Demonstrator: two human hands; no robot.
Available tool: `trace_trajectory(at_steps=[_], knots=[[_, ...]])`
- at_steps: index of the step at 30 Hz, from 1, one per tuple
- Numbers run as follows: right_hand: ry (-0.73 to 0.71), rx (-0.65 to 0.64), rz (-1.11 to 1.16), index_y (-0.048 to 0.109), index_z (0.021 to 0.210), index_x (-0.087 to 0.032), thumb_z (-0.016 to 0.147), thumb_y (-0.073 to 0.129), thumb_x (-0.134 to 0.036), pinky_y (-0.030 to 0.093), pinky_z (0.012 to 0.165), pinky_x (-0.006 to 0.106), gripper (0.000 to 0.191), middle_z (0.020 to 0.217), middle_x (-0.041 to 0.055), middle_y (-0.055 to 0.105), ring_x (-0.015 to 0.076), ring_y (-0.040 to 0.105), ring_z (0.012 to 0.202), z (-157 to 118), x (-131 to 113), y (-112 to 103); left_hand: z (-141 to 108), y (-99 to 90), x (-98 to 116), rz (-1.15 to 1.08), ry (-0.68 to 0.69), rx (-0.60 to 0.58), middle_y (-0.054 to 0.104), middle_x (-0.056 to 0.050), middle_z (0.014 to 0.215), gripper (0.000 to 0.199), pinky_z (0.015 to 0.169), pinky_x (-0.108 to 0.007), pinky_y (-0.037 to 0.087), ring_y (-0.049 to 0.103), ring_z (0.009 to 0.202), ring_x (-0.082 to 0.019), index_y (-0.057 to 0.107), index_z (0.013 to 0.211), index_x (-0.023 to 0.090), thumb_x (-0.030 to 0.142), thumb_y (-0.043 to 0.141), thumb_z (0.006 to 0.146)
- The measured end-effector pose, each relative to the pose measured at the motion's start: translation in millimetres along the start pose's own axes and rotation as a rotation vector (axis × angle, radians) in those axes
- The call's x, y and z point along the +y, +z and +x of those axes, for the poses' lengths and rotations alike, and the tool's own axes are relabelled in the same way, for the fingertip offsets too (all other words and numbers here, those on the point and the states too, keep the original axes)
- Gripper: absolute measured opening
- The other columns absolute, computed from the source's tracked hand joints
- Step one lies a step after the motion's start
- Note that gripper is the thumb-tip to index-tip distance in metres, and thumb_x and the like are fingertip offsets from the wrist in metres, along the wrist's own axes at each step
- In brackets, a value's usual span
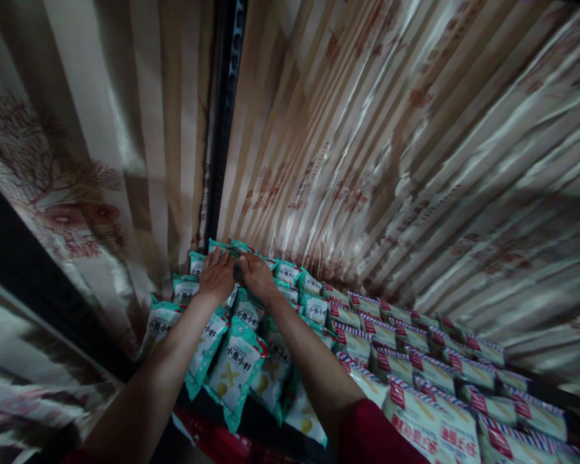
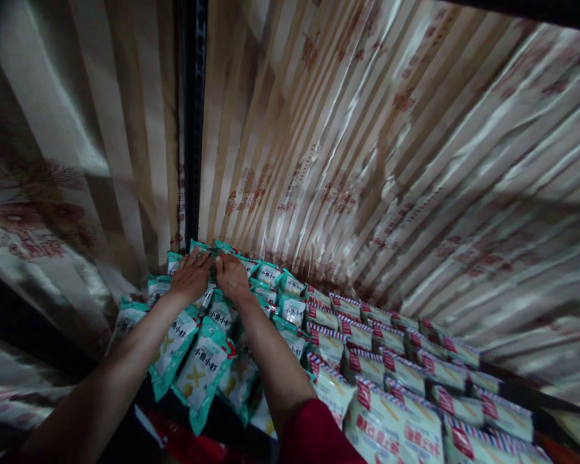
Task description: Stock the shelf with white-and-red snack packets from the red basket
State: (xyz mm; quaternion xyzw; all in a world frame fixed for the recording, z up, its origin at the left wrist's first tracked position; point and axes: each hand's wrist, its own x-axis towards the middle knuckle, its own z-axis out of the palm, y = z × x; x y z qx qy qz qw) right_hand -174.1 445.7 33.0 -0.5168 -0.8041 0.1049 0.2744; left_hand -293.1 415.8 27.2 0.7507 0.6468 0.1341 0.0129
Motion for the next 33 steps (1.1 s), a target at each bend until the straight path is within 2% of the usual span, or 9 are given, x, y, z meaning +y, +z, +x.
trace_trajectory(at_steps=[6,11,18,24,28,33], knots=[[0.102,-0.059,0.06,0.062,0.095,-0.014,0.098,0.015,-0.035,0.041,0.091,0.029,0.051,0.101,0.0123,0.067,0.0177,0.059,0.102,13,5,6,5,11.2,9,0.019,0.032,0.029,0.048,-0.015,0.136,0.047,0.112,-0.045,0.016,0.027,0.136,-0.028,0.044,0.131,0.008,0.012,0.033,0.086],[0.178,-0.141,0.05,0.062,0.098,-0.015,0.098,0.01,-0.04,0.041,0.091,0.029,0.058,0.105,0.011,0.066,0.0178,0.059,0.105,27,7,7,7,12.8,7,0.035,0.003,-0.019,0.048,-0.02,0.134,0.047,0.112,-0.046,0.014,0.036,0.131,-0.029,0.041,0.133,0.004,0.011,0.032,0.087],[0.159,-0.209,-0.014,0.065,0.096,-0.014,0.095,0.001,-0.049,0.043,0.089,0.029,0.073,0.105,0.0125,0.068,0.0196,0.06,0.106,35,5,10,6,15.2,7,0.005,0.03,0.01,0.052,-0.018,0.13,0.042,0.112,-0.05,0.011,0.036,0.131,-0.03,0.049,0.126,0.006,0.02,0.032,0.091],[0.22,-0.197,-0.094,0.064,0.106,-0.015,0.096,0.003,-0.046,0.044,0.088,0.029,0.069,0.107,0.0133,0.068,0.0203,0.061,0.105,40,6,12,7,19.8,4,-0.003,0.034,0.029,0.054,-0.017,0.128,0.04,0.111,-0.053,0.011,0.035,0.131,-0.03,0.051,0.124,0.009,0.022,0.034,0.091],[0.19,-0.208,-0.109,0.059,0.116,-0.018,0.096,0.009,-0.048,0.044,0.087,0.029,0.062,0.108,0.0112,0.068,0.02,0.061,0.106,41,8,14,8,19.9,2,-0.034,0.042,0.03,0.056,-0.015,0.126,0.038,0.111,-0.054,0.009,0.034,0.132,-0.029,0.054,0.12,0.012,0.02,0.031,0.091],[0.198,-0.227,-0.089,0.066,0.102,-0.017,0.096,0.005,-0.046,0.045,0.086,0.03,0.068,0.102,0.0115,0.069,0.0204,0.063,0.102,42,7,16,8,21.5,0,-0.04,0.044,0.031,0.055,-0.014,0.128,0.039,0.111,-0.055,0.011,0.033,0.132,-0.03,0.052,0.122,0.011,0.019,0.03,0.091]])
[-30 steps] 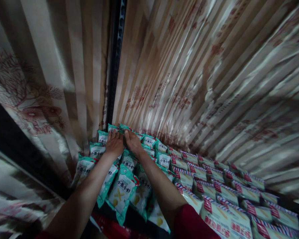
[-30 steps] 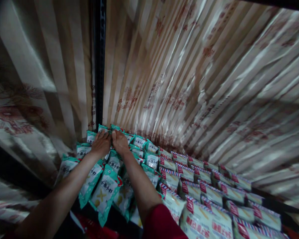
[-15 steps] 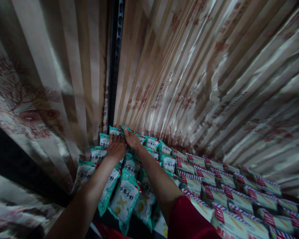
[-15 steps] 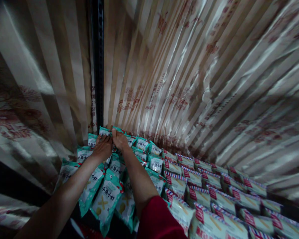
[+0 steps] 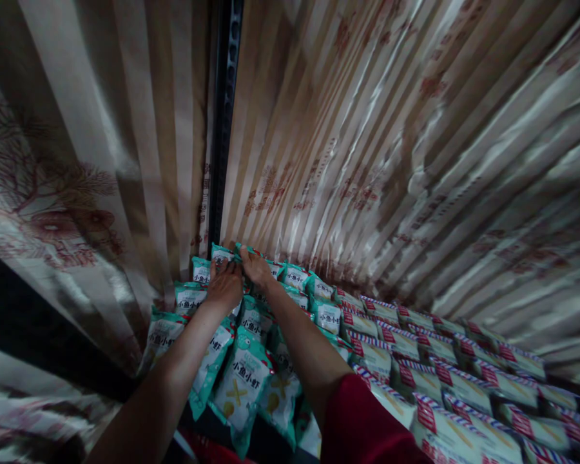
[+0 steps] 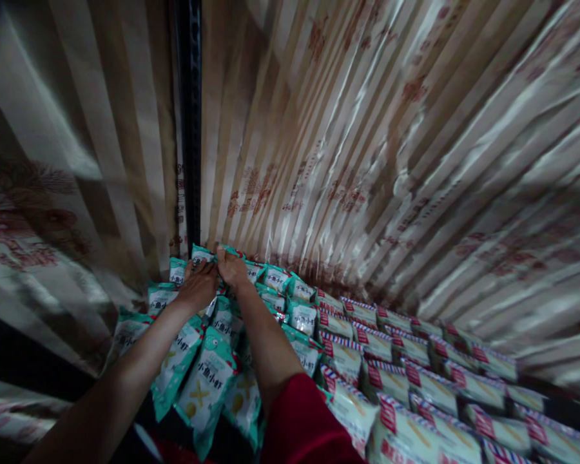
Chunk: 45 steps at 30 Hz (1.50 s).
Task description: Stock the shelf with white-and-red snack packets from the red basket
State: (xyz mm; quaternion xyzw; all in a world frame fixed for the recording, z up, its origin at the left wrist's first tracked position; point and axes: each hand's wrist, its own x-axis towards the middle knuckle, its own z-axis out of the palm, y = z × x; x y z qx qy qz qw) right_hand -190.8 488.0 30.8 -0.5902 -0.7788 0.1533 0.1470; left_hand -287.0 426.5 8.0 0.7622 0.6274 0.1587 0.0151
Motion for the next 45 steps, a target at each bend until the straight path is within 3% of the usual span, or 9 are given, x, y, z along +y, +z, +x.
trace_trajectory(at_steps=[3,8,13,19,25,32,39,45], knots=[[-0.024,0.014,0.003,0.065,0.102,-0.017,0.097,0.008,-0.043,0.045,0.087,0.029,0.063,0.107,0.0105,0.068,0.0198,0.062,0.103,-2,3,-1,0,1.4,0,0.011,0.003,-0.001,0.054,-0.013,0.13,0.04,0.111,-0.054,0.012,0.032,0.133,-0.03,0.051,0.123,0.012,0.02,0.03,0.091],[-0.091,0.098,-0.096,0.062,0.113,-0.018,0.094,0.037,-0.028,0.042,0.089,0.025,0.033,0.111,0.0077,0.067,0.0177,0.061,0.103,-12,22,-8,-1,-2.7,0,0.023,-0.017,-0.031,0.05,-0.015,0.134,0.041,0.11,-0.051,0.018,0.029,0.134,-0.031,0.048,0.128,0.01,0.022,0.032,0.092],[-0.105,0.106,-0.177,0.064,0.113,-0.019,0.092,0.04,-0.023,0.042,0.091,0.024,0.032,0.112,0.0072,0.067,0.0178,0.06,0.105,-26,36,-17,0,-12.1,-5,-0.011,0.051,-0.027,0.05,-0.013,0.135,0.039,0.11,-0.045,0.022,0.03,0.134,-0.027,0.051,0.125,0.012,0.017,0.034,0.09],[-0.056,0.073,-0.263,0.069,0.098,-0.022,0.091,0.045,-0.029,0.044,0.087,0.027,0.026,0.101,0.0084,0.07,0.0198,0.06,0.102,-37,28,-23,-3,-18.9,-22,-0.031,0.062,-0.056,0.049,-0.012,0.135,0.042,0.109,-0.036,0.027,0.037,0.131,-0.025,0.049,0.128,0.011,0.016,0.04,0.088],[-0.088,0.096,-0.344,0.069,0.096,-0.024,0.089,0.05,-0.032,0.045,0.085,0.03,0.022,0.098,0.007,0.07,0.0216,0.057,0.105,-38,20,-20,-11,-20.8,-21,-0.044,0.11,-0.068,0.051,-0.011,0.133,0.035,0.111,-0.041,0.024,0.031,0.134,-0.028,0.059,0.119,0.015,0.019,0.049,0.085],[-0.072,0.091,-0.324,0.067,0.1,-0.023,0.087,0.052,-0.028,0.046,0.084,0.029,0.02,0.102,0.008,0.07,0.0211,0.058,0.106,-28,19,-8,-12,-19.3,-20,-0.052,0.115,-0.113,0.048,-0.012,0.136,0.036,0.111,-0.046,0.024,0.026,0.136,-0.029,0.06,0.118,0.017,0.023,0.055,0.083],[-0.021,0.114,-0.368,0.069,0.096,-0.019,0.089,0.044,-0.024,0.048,0.077,0.029,0.026,0.096,0.0117,0.071,0.0223,0.064,0.094,-19,16,3,-8,-17.1,-25,-0.04,0.144,-0.118,0.048,-0.014,0.136,0.042,0.112,-0.04,0.023,0.025,0.137,-0.029,0.056,0.122,0.012,0.027,0.055,0.083],[-0.028,0.121,-0.316,0.069,0.095,-0.022,0.09,0.043,-0.025,0.047,0.078,0.028,0.027,0.097,0.0085,0.071,0.0214,0.063,0.094,-22,19,1,-4,-16.8,-26,-0.034,0.191,-0.125,0.053,-0.009,0.131,0.029,0.113,-0.04,0.022,0.031,0.134,-0.028,0.065,0.107,0.016,0.027,0.057,0.082]])
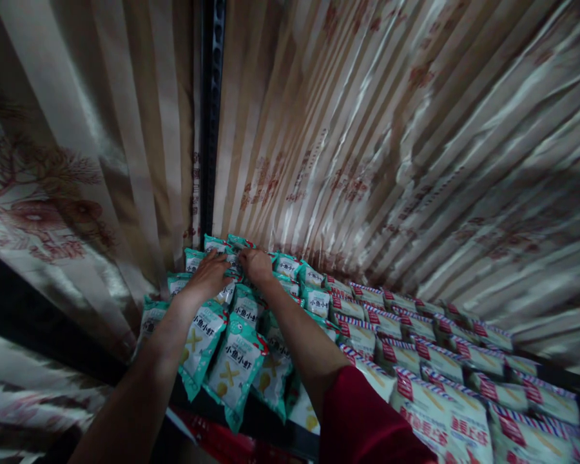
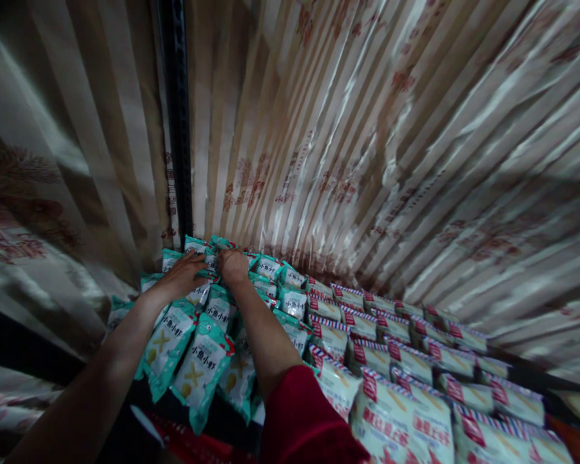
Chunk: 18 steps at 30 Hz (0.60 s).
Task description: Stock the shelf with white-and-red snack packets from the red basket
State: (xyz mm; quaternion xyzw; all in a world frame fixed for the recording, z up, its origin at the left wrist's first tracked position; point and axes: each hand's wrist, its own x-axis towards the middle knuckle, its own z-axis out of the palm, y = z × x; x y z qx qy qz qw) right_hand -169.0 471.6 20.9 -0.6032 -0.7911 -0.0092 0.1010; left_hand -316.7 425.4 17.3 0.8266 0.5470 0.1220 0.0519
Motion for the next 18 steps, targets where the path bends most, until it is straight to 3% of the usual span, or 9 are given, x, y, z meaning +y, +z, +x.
trace_trajectory(at_steps=[4,8,13,18], knots=[[-0.056,0.049,0.089,0.067,0.101,-0.023,0.091,0.044,-0.026,0.044,0.085,0.026,0.026,0.103,0.006,0.069,0.0189,0.06,0.099,-11,6,-6,0,-0.8,-1,-0.006,0.005,-0.014,0.057,-0.008,0.126,0.024,0.112,-0.042,0.022,0.035,0.132,-0.028,0.066,0.102,0.018,0.029,0.056,0.083],[-0.181,0.123,0.125,0.07,0.095,-0.02,0.091,0.044,-0.024,0.038,0.095,0.028,0.026,0.101,0.0071,0.068,0.018,0.057,0.101,-27,8,-12,1,0.3,-2,-0.018,0.011,-0.027,0.057,-0.009,0.126,0.026,0.113,-0.042,0.022,0.039,0.13,-0.027,0.065,0.105,0.017,0.026,0.055,0.083],[-0.243,0.042,0.152,0.071,0.088,-0.02,0.089,0.05,-0.022,0.042,0.082,0.023,0.021,0.089,0.0051,0.069,0.0154,0.061,0.088,-44,2,-16,1,3.2,-5,-0.053,0.012,-0.03,0.055,-0.008,0.13,0.029,0.112,-0.041,0.024,0.032,0.134,-0.029,0.064,0.109,0.017,0.027,0.056,0.083],[-0.194,0.013,0.198,0.07,0.096,-0.023,0.088,0.05,-0.021,0.044,0.079,0.021,0.021,0.096,0.0036,0.07,0.0145,0.063,0.092,-54,-4,-15,-1,1.5,-4,-0.11,-0.005,-0.026,0.06,-0.009,0.124,0.032,0.11,-0.038,0.027,0.032,0.134,-0.028,0.062,0.113,0.014,0.024,0.057,0.082]])
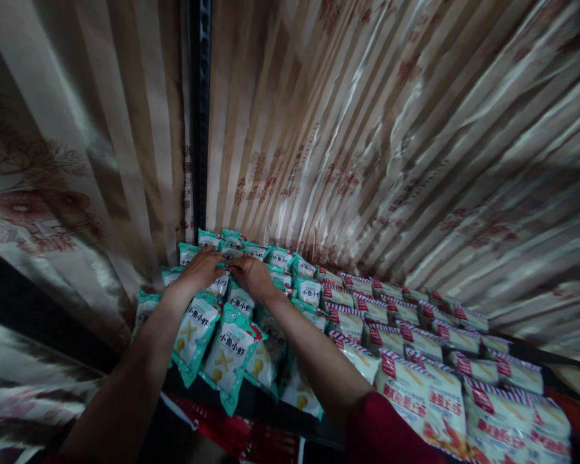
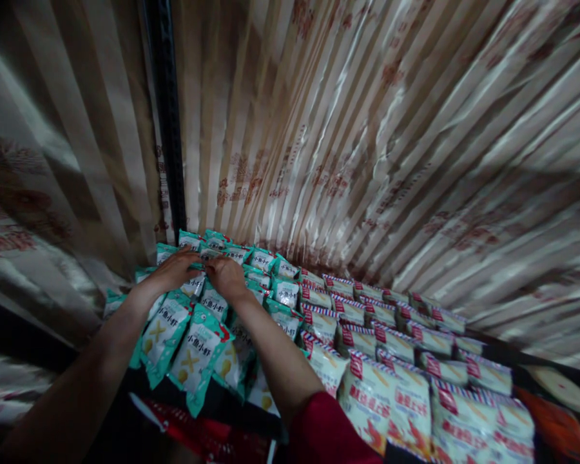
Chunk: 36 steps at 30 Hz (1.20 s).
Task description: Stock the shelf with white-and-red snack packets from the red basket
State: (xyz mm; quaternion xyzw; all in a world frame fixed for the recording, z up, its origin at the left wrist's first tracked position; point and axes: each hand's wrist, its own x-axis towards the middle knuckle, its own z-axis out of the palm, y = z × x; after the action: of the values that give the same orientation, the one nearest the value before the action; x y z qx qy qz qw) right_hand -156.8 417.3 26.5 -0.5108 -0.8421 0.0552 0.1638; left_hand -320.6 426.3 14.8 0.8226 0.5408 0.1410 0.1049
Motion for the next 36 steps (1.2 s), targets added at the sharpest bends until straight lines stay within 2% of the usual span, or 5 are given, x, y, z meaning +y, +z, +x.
trace_trajectory(at_steps=[12,21,25,29,36], knots=[[0.036,0.027,0.16,0.069,0.1,-0.02,0.086,0.051,-0.012,0.044,0.086,0.019,0.024,0.102,0.0026,0.071,0.0116,0.064,0.095,4,0,12,-2,-5.9,-2,-0.002,-0.005,-0.003,0.062,-0.01,0.12,0.029,0.107,-0.037,0.031,0.034,0.132,-0.029,0.063,0.11,0.014,0.02,0.059,0.081],[-0.005,0.055,-0.118,0.068,0.101,-0.021,0.092,0.044,-0.025,0.042,0.085,0.026,0.026,0.1,0.0064,0.068,0.0172,0.058,0.098,-18,-23,-11,1,-9.6,-1,0.05,0.009,-0.031,0.067,-0.009,0.11,0.025,0.102,-0.039,0.035,0.048,0.121,-0.028,0.066,0.103,0.018,0.027,0.06,0.081],[-0.115,-0.071,-0.14,0.069,0.094,-0.022,0.09,0.049,-0.029,0.042,0.086,0.028,0.022,0.098,0.0039,0.069,0.0172,0.059,0.094,-30,-43,-18,1,-9.7,-1,0.061,0.013,-0.035,0.066,-0.01,0.111,0.026,0.097,-0.034,0.039,0.052,0.115,-0.025,0.066,0.105,0.019,0.024,0.058,0.081],[-0.203,-0.227,-0.225,0.067,0.1,-0.02,0.086,0.053,-0.044,0.045,0.083,0.032,0.031,0.106,0.0075,0.067,0.0245,0.055,0.106,-37,-61,-23,1,-9.4,-1,0.079,0.014,-0.034,0.066,-0.01,0.111,0.028,0.099,-0.034,0.037,0.049,0.119,-0.026,0.066,0.107,0.019,0.027,0.059,0.081],[-0.259,-0.299,-0.353,0.064,0.105,-0.014,0.079,0.056,-0.056,0.045,0.088,0.039,0.051,0.102,0.0139,0.067,0.0301,0.051,0.111,-42,-74,-12,1,-7.1,-3,0.082,0.016,-0.033,0.064,-0.009,0.115,0.029,0.103,-0.035,0.034,0.046,0.123,-0.025,0.066,0.108,0.02,0.027,0.058,0.081]])
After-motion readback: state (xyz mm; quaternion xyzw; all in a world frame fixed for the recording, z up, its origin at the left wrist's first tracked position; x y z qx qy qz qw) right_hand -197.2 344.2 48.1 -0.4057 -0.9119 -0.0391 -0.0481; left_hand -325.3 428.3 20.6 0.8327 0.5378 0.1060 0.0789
